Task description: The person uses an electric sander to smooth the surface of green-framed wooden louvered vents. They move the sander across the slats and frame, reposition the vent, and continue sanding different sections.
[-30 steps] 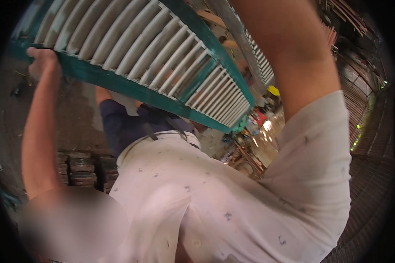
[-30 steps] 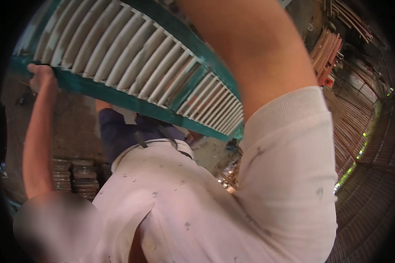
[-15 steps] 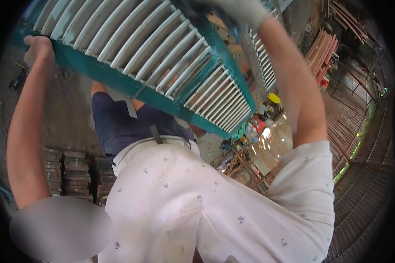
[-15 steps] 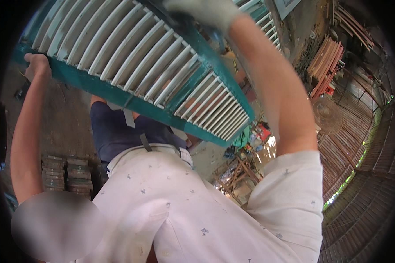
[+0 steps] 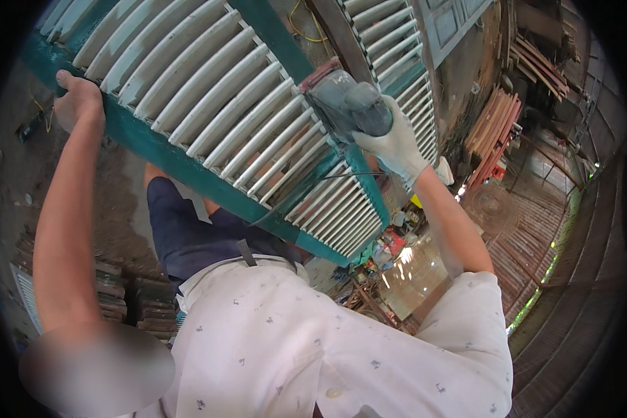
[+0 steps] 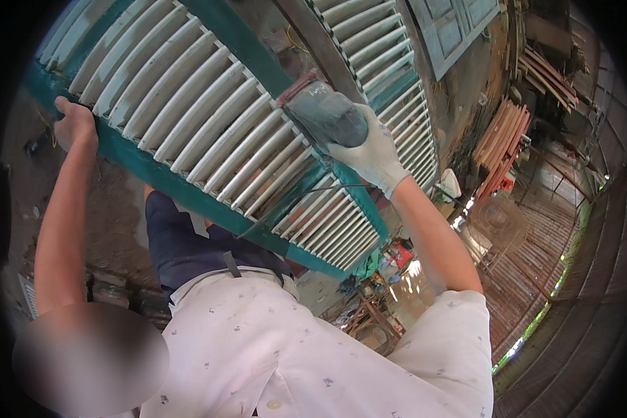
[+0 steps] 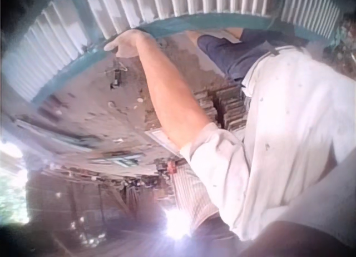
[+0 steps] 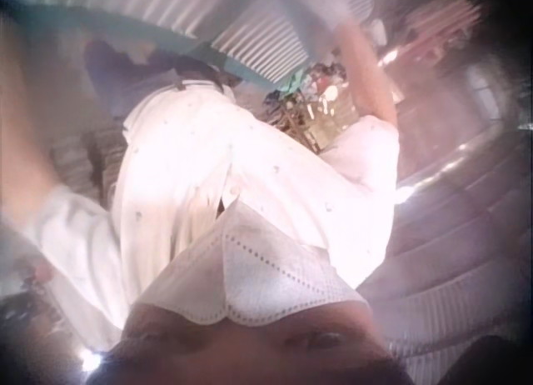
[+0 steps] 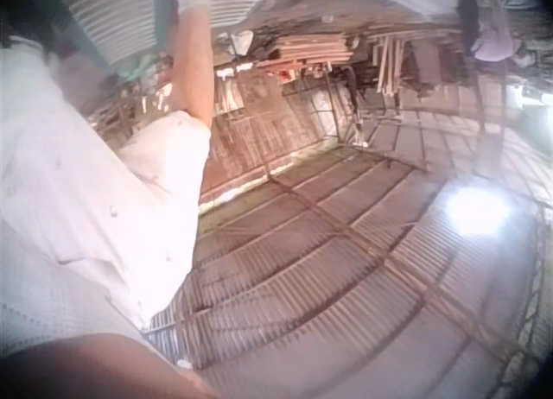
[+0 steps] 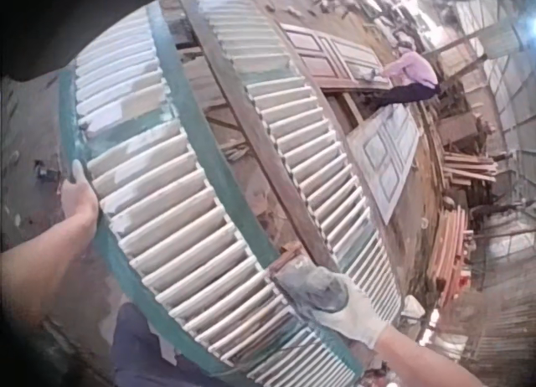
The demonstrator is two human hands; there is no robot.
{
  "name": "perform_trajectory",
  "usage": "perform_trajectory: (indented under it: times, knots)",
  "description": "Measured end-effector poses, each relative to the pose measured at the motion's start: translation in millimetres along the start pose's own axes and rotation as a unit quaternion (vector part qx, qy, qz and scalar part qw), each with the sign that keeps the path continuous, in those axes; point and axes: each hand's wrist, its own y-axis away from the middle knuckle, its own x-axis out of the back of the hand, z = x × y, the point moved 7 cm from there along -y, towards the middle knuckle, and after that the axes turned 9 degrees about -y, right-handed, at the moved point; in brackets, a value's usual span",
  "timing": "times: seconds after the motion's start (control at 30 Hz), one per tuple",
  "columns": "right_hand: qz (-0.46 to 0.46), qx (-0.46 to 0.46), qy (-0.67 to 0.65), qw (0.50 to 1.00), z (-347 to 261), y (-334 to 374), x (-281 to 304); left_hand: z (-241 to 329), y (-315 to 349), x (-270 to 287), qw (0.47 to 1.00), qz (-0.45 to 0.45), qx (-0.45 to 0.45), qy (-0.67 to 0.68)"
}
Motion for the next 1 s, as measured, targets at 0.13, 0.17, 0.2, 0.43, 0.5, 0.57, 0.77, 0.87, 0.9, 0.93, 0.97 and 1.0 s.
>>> perform_trajectory:
  times: [0.13, 0.17, 0.2, 0.43, 0.5, 0.57, 0.77, 0.87, 0.9, 0.93, 0.97, 1.0]
  knots:
    - [0.006, 0.062, -0.009, 0.998, -61, -44, -11, -7, -5, -5, 1.0, 0.015, -0.007, 0.011]
    - [0.004, 0.069, 0.007, 0.998, -81, -55, -13, -9, -6, -6, 1.0, 0.014, -0.005, 0.008]
    - [0.003, 0.077, 0.022, 0.997, -94, -64, -17, -9, -6, -5, 1.0, 0.014, -0.002, 0.004]
    - [0.02, 0.192, 0.046, 0.98, -192, -142, -36, -5, 5, -1, 1.0, 0.002, 0.01, 0.002]
    - [0.032, 0.217, 0.06, 0.974, -220, -166, -41, -6, 4, -3, 1.0, -0.008, 0.01, 0.013]
    - [0.037, 0.232, 0.066, 0.97, -250, -190, -47, -3, 5, -1, 1.0, -0.016, 0.007, 0.012]
    - [0.067, 0.241, 0.016, 0.968, -349, -223, -65, 2, 11, 8, 1.0, -0.004, -0.005, 0.008]
    - [0.079, 0.271, 0.023, 0.959, -386, -250, -69, 2, 10, 10, 1.0, -0.001, -0.01, 0.012]
    - [0.053, 0.271, -0.005, 0.961, -394, -250, -67, 3, 11, 9, 1.0, -0.001, -0.015, 0.011]
    - [0.028, 0.269, -0.033, 0.962, -402, -247, -63, 6, 10, 8, 1.0, -0.009, -0.018, 0.011]
    - [-0.003, 0.266, -0.062, 0.962, -404, -247, -65, 6, 11, 10, 1.0, -0.016, -0.016, 0.008]
    - [0.024, 0.271, -0.035, 0.962, -403, -248, -63, 7, 13, 11, 1.0, -0.024, -0.017, 0.004]
